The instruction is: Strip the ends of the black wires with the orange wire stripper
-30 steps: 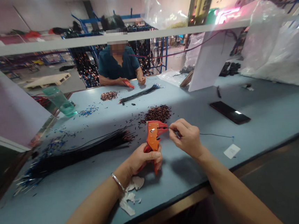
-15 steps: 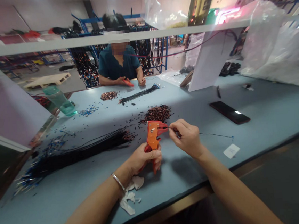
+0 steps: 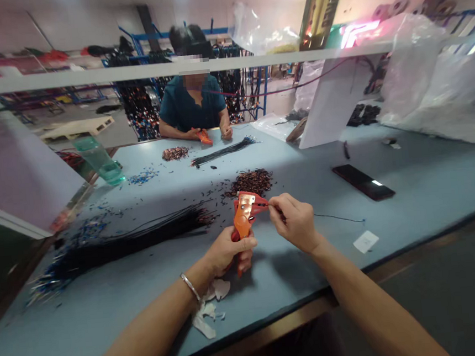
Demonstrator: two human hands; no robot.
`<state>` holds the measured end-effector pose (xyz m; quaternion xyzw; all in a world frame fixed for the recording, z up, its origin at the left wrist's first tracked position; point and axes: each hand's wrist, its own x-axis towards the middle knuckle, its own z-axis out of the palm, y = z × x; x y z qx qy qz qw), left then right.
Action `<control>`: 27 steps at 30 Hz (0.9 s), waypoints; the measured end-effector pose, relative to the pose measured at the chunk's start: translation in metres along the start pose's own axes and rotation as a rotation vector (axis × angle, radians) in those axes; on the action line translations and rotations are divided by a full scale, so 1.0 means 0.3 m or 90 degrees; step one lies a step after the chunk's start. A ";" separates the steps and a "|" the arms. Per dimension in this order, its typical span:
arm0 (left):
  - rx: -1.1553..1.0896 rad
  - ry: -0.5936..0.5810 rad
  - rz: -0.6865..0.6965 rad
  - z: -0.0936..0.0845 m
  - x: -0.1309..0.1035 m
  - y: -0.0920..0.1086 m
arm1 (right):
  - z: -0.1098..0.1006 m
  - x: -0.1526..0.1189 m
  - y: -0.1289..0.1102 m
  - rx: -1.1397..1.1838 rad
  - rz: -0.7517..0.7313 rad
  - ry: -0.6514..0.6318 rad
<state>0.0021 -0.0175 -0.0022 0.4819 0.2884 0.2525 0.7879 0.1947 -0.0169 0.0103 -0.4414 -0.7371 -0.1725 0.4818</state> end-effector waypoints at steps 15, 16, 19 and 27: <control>0.005 -0.009 0.035 -0.003 0.011 -0.006 | 0.021 -0.011 0.017 0.020 0.027 -0.010; 0.004 -0.010 0.033 -0.003 0.012 -0.007 | 0.020 -0.011 0.018 0.021 0.026 -0.010; -0.001 -0.013 0.030 -0.005 0.013 -0.006 | 0.019 -0.010 0.021 0.021 0.027 -0.012; -0.012 -0.005 0.021 0.008 0.008 0.003 | 0.022 -0.012 0.024 0.027 0.026 -0.023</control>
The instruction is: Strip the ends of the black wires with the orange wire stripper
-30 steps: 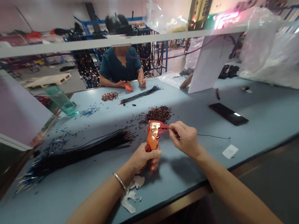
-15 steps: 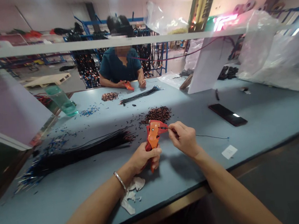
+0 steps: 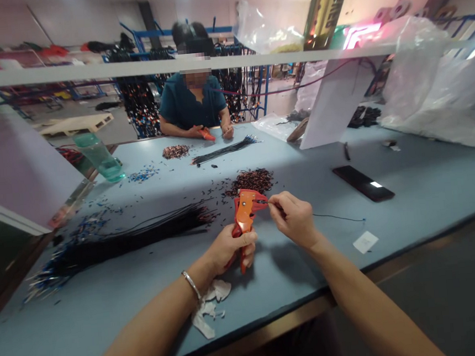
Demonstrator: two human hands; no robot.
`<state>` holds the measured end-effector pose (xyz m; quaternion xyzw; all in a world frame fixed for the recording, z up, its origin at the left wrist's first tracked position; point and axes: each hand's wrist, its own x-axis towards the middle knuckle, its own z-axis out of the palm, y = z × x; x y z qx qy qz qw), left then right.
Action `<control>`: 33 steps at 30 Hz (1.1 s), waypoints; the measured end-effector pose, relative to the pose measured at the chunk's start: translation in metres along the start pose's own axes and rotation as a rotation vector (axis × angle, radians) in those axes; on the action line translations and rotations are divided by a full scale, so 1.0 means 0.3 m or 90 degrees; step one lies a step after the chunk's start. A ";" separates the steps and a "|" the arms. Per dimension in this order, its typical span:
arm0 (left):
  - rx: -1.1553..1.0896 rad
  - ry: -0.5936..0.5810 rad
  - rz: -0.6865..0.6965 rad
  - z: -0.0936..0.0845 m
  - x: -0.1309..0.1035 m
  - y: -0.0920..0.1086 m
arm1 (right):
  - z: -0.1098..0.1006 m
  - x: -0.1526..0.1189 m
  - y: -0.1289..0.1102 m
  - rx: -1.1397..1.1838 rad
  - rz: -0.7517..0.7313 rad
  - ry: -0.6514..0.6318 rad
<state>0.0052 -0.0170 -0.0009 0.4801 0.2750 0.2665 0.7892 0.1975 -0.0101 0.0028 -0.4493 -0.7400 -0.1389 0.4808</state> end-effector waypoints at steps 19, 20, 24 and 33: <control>-0.094 0.081 0.113 -0.030 0.004 0.021 | 0.001 -0.005 0.003 0.058 0.050 -0.013; -0.097 0.092 0.118 -0.028 0.005 0.022 | 0.001 -0.006 -0.004 0.075 0.037 -0.027; -0.109 0.149 0.143 -0.025 0.013 0.024 | 0.003 -0.014 -0.032 0.107 -0.005 -0.094; -0.078 0.169 0.167 -0.019 0.019 0.015 | -0.009 -0.008 -0.054 0.092 -0.064 -0.136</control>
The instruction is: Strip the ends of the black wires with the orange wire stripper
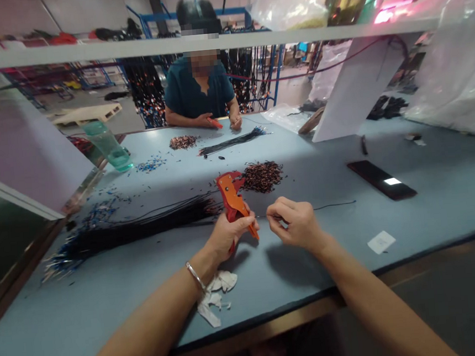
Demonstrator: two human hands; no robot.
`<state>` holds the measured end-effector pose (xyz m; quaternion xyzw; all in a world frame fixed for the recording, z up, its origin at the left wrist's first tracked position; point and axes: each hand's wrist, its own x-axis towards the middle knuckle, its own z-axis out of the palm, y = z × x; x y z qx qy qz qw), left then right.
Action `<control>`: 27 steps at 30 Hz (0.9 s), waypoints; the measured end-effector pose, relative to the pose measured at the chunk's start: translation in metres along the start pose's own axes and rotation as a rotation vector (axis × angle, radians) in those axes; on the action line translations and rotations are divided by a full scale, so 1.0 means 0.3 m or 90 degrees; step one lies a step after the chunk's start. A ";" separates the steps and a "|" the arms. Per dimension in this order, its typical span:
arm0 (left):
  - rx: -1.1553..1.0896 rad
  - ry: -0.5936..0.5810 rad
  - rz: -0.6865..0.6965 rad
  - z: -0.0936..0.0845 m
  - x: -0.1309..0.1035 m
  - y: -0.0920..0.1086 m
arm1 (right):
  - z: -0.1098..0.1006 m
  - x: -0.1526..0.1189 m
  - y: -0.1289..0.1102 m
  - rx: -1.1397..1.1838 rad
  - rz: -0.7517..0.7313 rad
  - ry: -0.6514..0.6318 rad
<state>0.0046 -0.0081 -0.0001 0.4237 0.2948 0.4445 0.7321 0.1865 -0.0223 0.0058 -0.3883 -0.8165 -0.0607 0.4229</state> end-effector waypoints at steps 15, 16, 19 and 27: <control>0.020 -0.031 -0.012 0.010 -0.006 0.006 | 0.006 -0.002 -0.011 -0.067 -0.060 -0.022; 0.019 -0.034 -0.012 0.009 -0.005 0.005 | 0.006 -0.003 -0.010 -0.070 -0.062 -0.021; 0.012 -0.039 -0.014 0.004 -0.003 0.000 | 0.007 -0.004 -0.011 -0.079 -0.069 -0.021; 0.011 -0.044 -0.016 0.004 -0.002 0.000 | 0.006 -0.008 -0.014 -0.103 -0.083 -0.022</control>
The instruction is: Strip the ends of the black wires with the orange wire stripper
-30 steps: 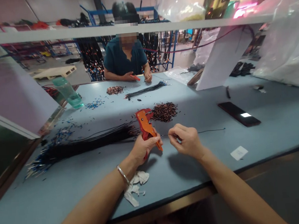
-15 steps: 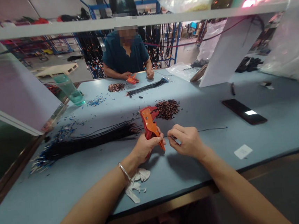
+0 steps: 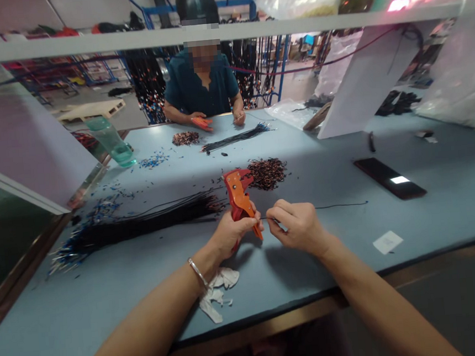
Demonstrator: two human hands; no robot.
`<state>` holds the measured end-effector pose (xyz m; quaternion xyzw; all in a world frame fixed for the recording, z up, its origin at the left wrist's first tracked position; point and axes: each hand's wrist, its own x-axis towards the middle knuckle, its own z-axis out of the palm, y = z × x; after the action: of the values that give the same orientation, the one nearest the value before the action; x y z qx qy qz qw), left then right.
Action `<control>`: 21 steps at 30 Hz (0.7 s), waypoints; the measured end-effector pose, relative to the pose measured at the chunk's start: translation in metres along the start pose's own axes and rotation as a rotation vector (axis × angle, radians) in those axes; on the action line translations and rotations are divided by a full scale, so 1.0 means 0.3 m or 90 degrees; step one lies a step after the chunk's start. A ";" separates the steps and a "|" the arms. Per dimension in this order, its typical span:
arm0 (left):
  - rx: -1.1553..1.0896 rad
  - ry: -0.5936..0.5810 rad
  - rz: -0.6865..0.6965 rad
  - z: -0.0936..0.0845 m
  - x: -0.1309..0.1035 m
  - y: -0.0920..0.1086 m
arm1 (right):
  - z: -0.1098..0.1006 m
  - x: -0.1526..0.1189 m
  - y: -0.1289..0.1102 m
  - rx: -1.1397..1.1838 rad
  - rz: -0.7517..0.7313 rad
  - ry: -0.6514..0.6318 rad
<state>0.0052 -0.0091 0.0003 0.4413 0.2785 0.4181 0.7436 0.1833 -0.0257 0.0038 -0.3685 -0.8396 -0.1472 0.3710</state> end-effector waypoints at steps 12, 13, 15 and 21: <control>-0.004 -0.018 -0.006 -0.004 0.002 -0.003 | -0.009 0.004 -0.008 -0.017 -0.013 -0.005; 0.000 -0.020 -0.004 -0.004 0.001 -0.003 | -0.009 0.005 -0.008 -0.020 -0.013 -0.006; 0.011 -0.022 -0.004 -0.003 0.000 -0.001 | -0.010 0.005 -0.009 -0.024 -0.015 -0.007; 0.019 -0.013 -0.006 0.000 0.001 -0.001 | -0.011 0.006 -0.010 -0.030 -0.020 -0.009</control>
<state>0.0055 -0.0091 0.0000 0.4555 0.2794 0.4059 0.7415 0.1822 -0.0287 0.0074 -0.3650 -0.8442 -0.1699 0.3540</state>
